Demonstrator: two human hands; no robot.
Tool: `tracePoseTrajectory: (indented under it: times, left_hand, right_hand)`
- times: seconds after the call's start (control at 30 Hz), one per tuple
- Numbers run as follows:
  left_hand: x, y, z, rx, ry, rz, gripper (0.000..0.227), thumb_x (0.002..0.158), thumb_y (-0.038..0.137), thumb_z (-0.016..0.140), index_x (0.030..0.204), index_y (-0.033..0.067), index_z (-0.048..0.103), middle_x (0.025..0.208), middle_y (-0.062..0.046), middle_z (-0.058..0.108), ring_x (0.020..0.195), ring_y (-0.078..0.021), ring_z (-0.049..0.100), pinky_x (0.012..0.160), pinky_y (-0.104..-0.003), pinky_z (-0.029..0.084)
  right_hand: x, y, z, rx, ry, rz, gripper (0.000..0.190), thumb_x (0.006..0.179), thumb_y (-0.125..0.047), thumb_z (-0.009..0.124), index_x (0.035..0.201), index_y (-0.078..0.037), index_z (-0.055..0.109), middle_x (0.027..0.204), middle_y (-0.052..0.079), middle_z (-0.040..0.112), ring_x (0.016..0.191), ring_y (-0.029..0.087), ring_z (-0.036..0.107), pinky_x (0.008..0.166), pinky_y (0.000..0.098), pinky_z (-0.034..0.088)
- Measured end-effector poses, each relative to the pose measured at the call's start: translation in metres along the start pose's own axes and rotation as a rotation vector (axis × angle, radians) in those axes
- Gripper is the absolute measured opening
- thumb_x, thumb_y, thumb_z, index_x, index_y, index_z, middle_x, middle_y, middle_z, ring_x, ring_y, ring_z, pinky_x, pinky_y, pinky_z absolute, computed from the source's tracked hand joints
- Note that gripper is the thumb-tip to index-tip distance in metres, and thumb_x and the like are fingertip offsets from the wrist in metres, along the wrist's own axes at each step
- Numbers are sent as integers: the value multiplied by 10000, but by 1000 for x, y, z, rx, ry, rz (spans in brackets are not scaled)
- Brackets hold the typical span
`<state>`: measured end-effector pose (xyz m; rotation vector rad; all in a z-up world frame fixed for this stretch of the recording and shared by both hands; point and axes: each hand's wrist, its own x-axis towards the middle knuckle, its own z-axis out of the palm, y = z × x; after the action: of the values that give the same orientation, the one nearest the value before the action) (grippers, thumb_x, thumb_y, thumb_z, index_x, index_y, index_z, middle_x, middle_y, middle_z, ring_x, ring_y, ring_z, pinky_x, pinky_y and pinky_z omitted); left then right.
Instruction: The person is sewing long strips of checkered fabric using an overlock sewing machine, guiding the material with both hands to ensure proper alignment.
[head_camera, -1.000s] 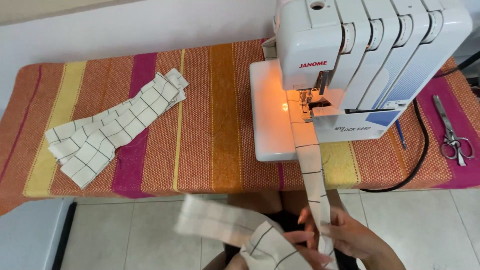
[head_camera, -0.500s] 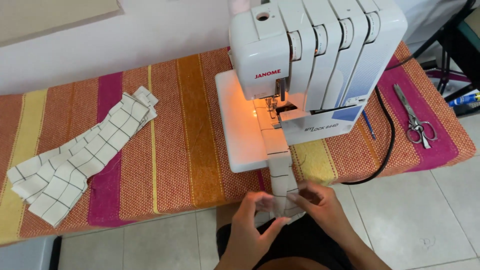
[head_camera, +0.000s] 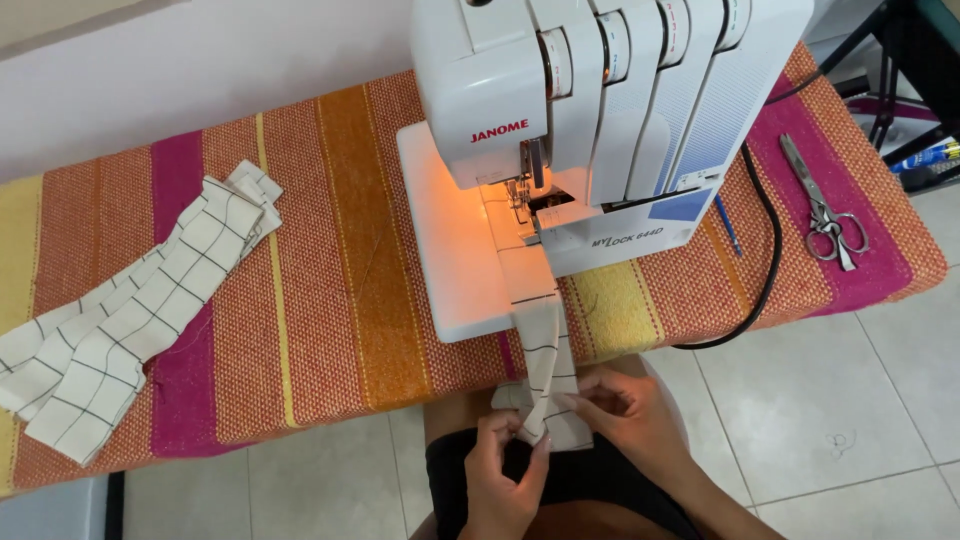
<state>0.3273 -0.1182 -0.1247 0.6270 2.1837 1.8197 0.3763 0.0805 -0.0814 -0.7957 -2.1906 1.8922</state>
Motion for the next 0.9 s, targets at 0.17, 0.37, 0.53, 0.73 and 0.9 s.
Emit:
tracePoseTrajectory:
  times: [0.17,0.37,0.53,0.73,0.9]
  left_hand:
    - [-20,-7,2,101,82,325,95,966,133,796,1025,131,720,785,-18,632,608,-126,565,607,-251,520]
    - [-17,33,-6,657,32,895,251,935,-68,849,1161,0,765,912,-18,663,631,-93,584,523,-207,494]
    - [-13,41,-9,774,-19,982,241,1079,122,751,1301,38,715,848,-3,568,572,-93,515,504,-251,495]
    - [-13,60,-11,701,-125,884,241,1034,28,796,1263,-4,725,830,-43,604,613,-124,562,525,-262,536]
    - [-10,57,-9,710,-116,931,167,1043,28,792,1190,-31,739,825,-62,611,600,-126,564,497,-259,518]
  right_hand:
    - [-16,18,2,223,8,40,136,842,-119,909,876,3,860,862,94,911,812,129,819,750,252,668]
    - [-40,24,-1,184,-46,-132,55,892,-42,839,903,10,850,827,71,859,774,92,755,683,238,641]
    - [-55,22,-3,92,-53,-227,73,901,-3,789,923,-33,852,825,13,830,748,46,688,616,209,585]
    - [-62,2,-5,2,-79,-230,166,944,-87,759,1042,-70,891,892,-30,890,768,14,738,644,192,625]
    - [-63,2,-7,1,-90,-223,210,957,-123,736,1087,-69,891,904,-5,909,746,45,775,633,205,646]
